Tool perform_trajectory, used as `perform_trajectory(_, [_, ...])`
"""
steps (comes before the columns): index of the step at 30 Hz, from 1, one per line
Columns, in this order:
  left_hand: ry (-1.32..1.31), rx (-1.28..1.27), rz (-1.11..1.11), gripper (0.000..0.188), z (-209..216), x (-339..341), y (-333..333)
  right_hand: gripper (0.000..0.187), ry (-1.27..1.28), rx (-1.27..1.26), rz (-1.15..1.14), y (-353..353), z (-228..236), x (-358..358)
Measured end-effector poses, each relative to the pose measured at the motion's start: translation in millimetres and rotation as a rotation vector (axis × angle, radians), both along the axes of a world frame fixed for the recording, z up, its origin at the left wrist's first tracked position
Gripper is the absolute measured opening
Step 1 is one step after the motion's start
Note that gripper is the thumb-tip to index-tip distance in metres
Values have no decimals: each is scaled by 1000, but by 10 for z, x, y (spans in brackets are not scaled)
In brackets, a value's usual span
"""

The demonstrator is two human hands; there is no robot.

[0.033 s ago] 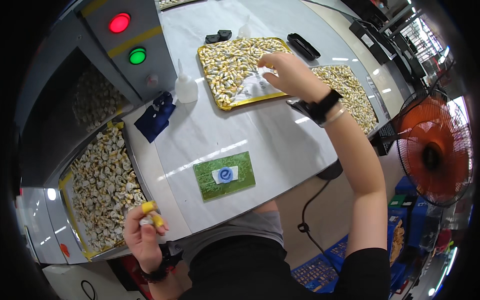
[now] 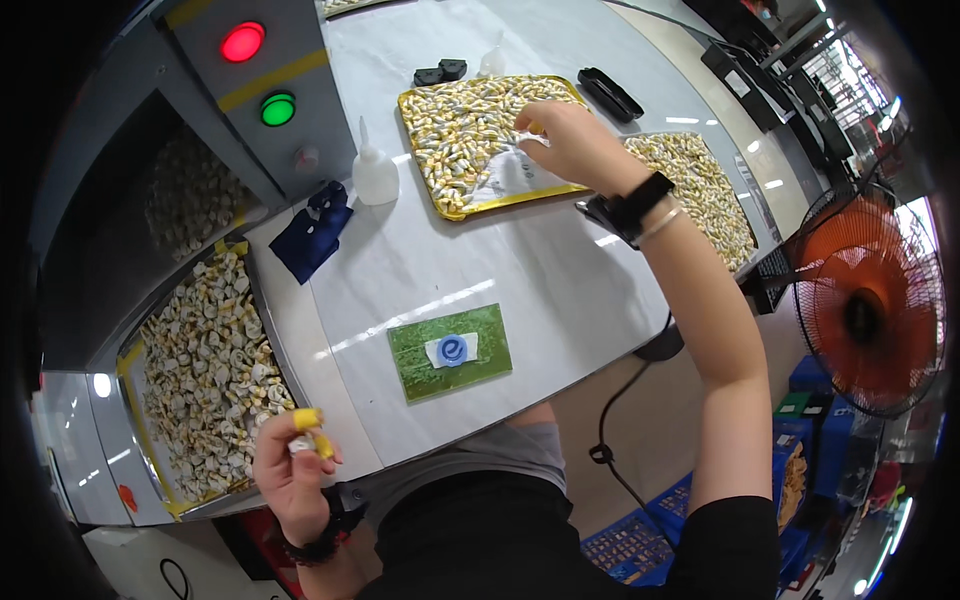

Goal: The person sits at a workstation and repeatedly picks up small white and yellow components from a tray. They manipulate the parts with their fingers, often using yellow finger cots, and place the assembled units onto a green mat. The process involves picking, aligning, and pressing the components together.

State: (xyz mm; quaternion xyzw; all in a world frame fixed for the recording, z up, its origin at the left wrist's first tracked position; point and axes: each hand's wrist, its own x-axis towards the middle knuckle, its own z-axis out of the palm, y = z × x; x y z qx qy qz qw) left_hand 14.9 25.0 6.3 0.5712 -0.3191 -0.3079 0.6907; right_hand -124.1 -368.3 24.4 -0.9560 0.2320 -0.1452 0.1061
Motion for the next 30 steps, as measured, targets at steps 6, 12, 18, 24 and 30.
perform_trajectory(6, [-199,107,-98,17,-40,81,47,11,170,52,-123,-184,-130,312])
perform_trajectory(12, [-107,86,-139,22,-112,108,-3,13,85,-31,-52,-86,-109,142])
perform_trajectory(18, [231,76,-207,32,-61,80,-26,5,-155,518,-31,1031,372,-109])
perform_trajectory(24, [232,-20,-262,27,-222,85,-5,12,-63,584,108,1755,424,-322])
perform_trajectory(30, [261,35,-267,29,-66,77,-58,22,-69,636,151,1949,242,-319])
